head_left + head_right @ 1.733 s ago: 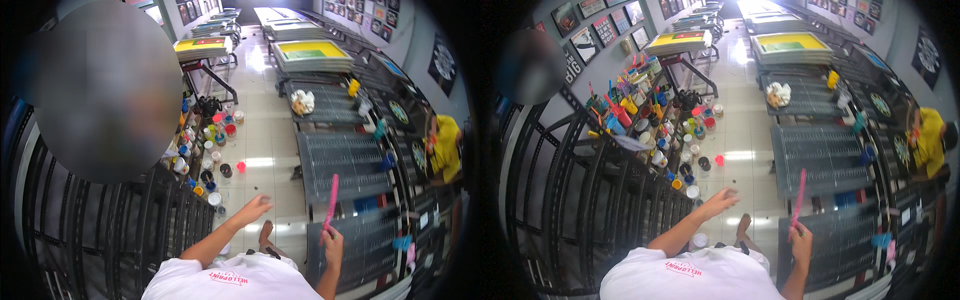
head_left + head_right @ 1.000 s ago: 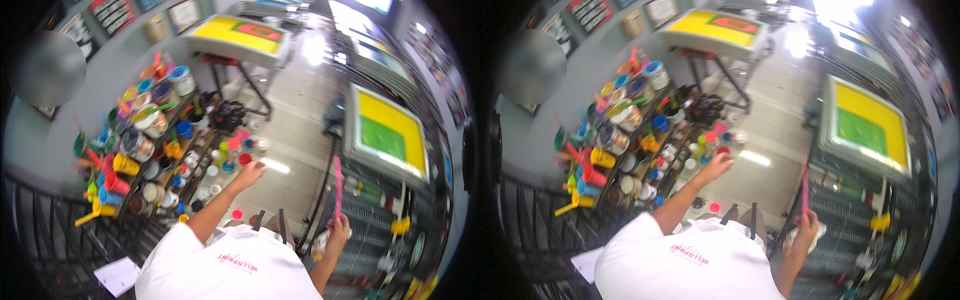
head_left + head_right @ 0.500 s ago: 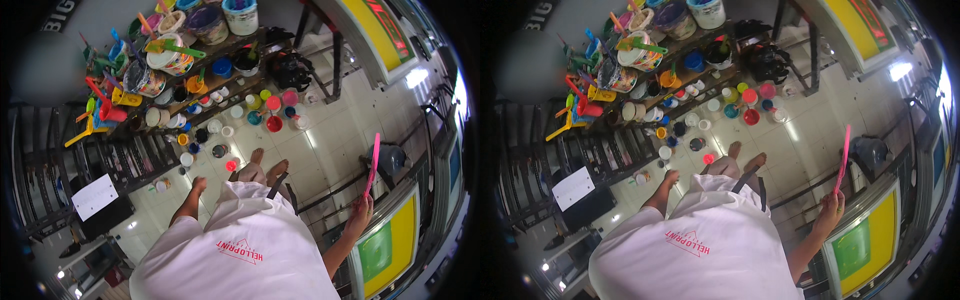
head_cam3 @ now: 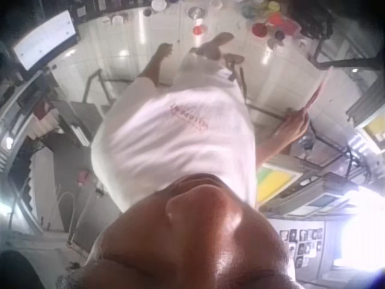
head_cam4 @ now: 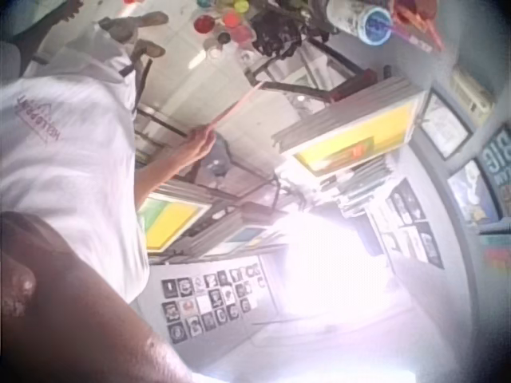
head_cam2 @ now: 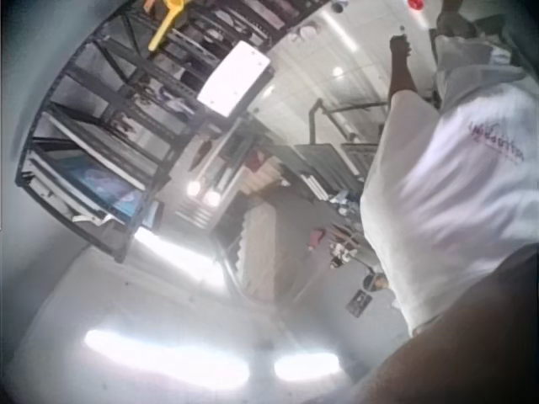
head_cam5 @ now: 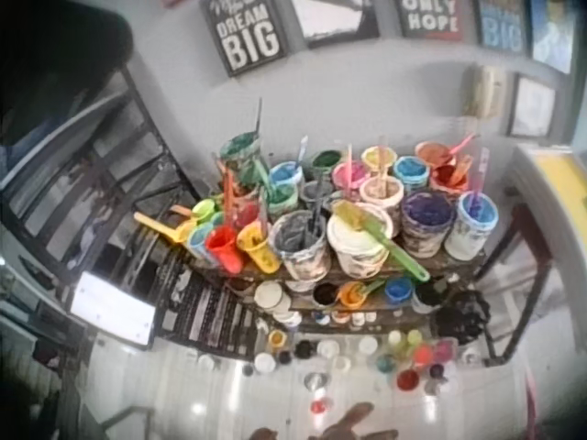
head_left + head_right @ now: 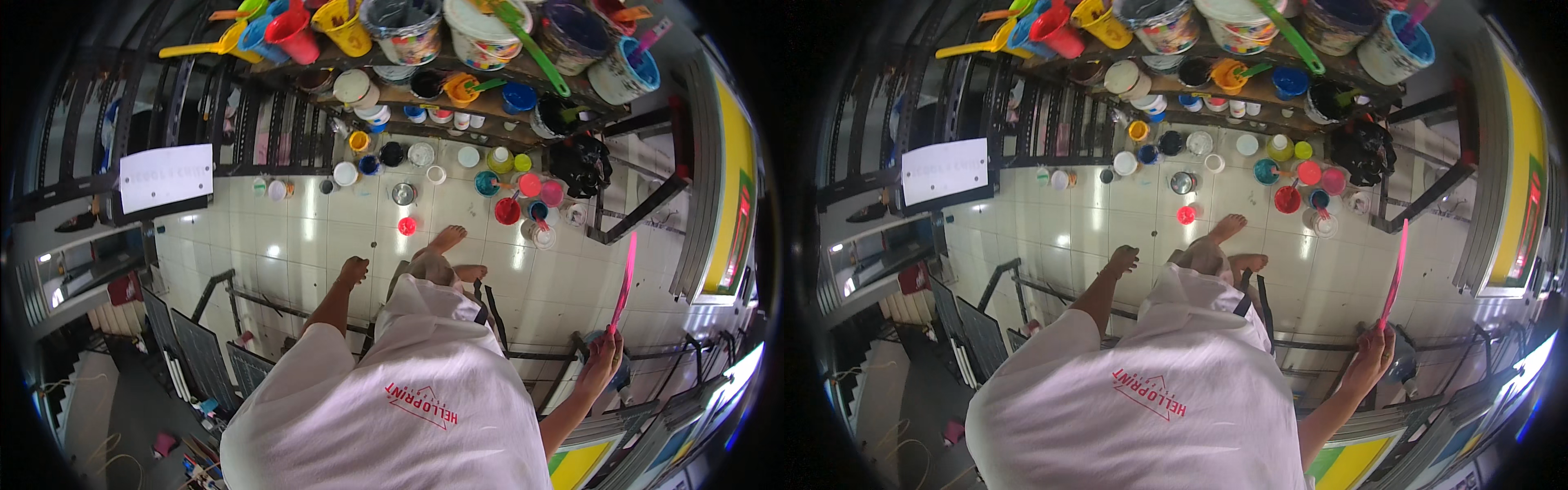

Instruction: The person applies ink to a printing screen using a spatula, moves the screen frame between stations, cleans their hands with a cloth, and stirs ink in containers.

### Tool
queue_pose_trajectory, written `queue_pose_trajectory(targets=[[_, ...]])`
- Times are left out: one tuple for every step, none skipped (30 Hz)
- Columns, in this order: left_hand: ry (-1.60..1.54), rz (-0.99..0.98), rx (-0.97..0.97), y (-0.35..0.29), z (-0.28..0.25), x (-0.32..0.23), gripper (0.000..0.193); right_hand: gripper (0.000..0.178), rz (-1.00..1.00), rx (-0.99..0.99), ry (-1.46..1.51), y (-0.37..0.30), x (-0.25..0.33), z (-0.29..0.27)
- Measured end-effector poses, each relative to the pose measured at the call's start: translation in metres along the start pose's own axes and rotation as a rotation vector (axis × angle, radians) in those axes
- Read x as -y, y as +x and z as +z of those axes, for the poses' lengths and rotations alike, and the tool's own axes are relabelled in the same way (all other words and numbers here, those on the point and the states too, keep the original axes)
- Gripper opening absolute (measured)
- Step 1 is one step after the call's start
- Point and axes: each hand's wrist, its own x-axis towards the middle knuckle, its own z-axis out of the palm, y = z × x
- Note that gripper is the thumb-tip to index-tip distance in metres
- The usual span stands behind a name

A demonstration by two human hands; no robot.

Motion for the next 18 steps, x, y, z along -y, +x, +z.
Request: queue_pose_trajectory(targets=[[0.002, -0.005, 0.019, -0.002, 0.0, 0.012, 0.045, 0.017, 0.004, -0.005, -0.03, 0.001, 0.008, 0.011], [0.006, -0.01, 0.039, -0.005, 0.0, 0.026, 0.044, 0.016, 0.009, -0.012, -0.061, 0.002, 0.013, 0.02], [0.011, -0.017, 0.06, -0.006, 0.001, 0.037, 0.044, 0.015, 0.016, -0.02, -0.093, 0.004, 0.016, 0.025], [-0.076, -0.06, 0.04, -0.008, 0.001, 0.042, 0.041, 0.015, 0.013, 0.012, -0.09, 0.006, 0.017, 0.028], [-0.027, -0.037, 0.024, -0.008, 0.003, 0.046, 0.033, 0.015, 0.012, 0.043, -0.087, 0.009, 0.016, 0.03], [0.023, -0.014, 0.008, -0.008, 0.005, 0.048, 0.027, 0.015, 0.012, 0.074, -0.084, 0.011, 0.014, 0.031], [0.081, 0.014, -0.011, -0.009, 0.003, 0.047, 0.025, 0.015, 0.015, 0.092, -0.094, 0.01, 0.013, 0.033], [0.064, 0.026, -0.052, -0.012, -0.001, 0.034, 0.024, 0.016, 0.009, 0.106, -0.095, 0.013, 0.007, 0.034], [0.048, 0.041, -0.092, -0.016, -0.007, 0.02, 0.023, 0.017, 0.0, 0.118, -0.095, 0.016, 0.0, 0.036], [0.047, 0.061, -0.129, -0.019, -0.012, 0.003, 0.023, 0.021, -0.002, 0.102, -0.091, 0.02, -0.013, 0.032], [0.087, 0.192, -0.172, -0.015, -0.015, -0.005, 0.02, 0.022, 0.024, 0.087, -0.071, 0.022, -0.025, 0.029], [0.129, 0.333, -0.211, -0.013, -0.031, -0.013, 0.019, 0.023, 0.046, 0.064, -0.045, 0.022, -0.04, 0.028], [0.369, 0.717, -0.201, 0.006, -0.056, -0.005, 0.014, 0.025, 0.066, 0.028, 0.006, 0.027, -0.054, 0.029], [0.314, 0.756, -0.181, 0.012, -0.064, -0.023, 0.015, 0.026, 0.058, 0.041, 0.025, 0.032, -0.078, 0.03], [0.12, 0.65, -0.13, 0.006, -0.065, -0.046, 0.017, 0.028, 0.05, 0.036, 0.033, 0.034, -0.102, 0.03], [0.004, 0.596, -0.085, -0.002, -0.066, -0.069, 0.019, 0.027, 0.054, -0.008, 0.059, 0.033, -0.116, 0.039], [-0.044, 0.589, -0.048, -0.011, -0.069, -0.089, 0.021, 0.027, 0.045, -0.044, 0.087, 0.024, -0.122, 0.049], [0.12, 0.659, -0.065, -0.001, -0.079, -0.104, 0.024, 0.027, 0.04, -0.039, 0.124, 0.017, -0.129, 0.057]])
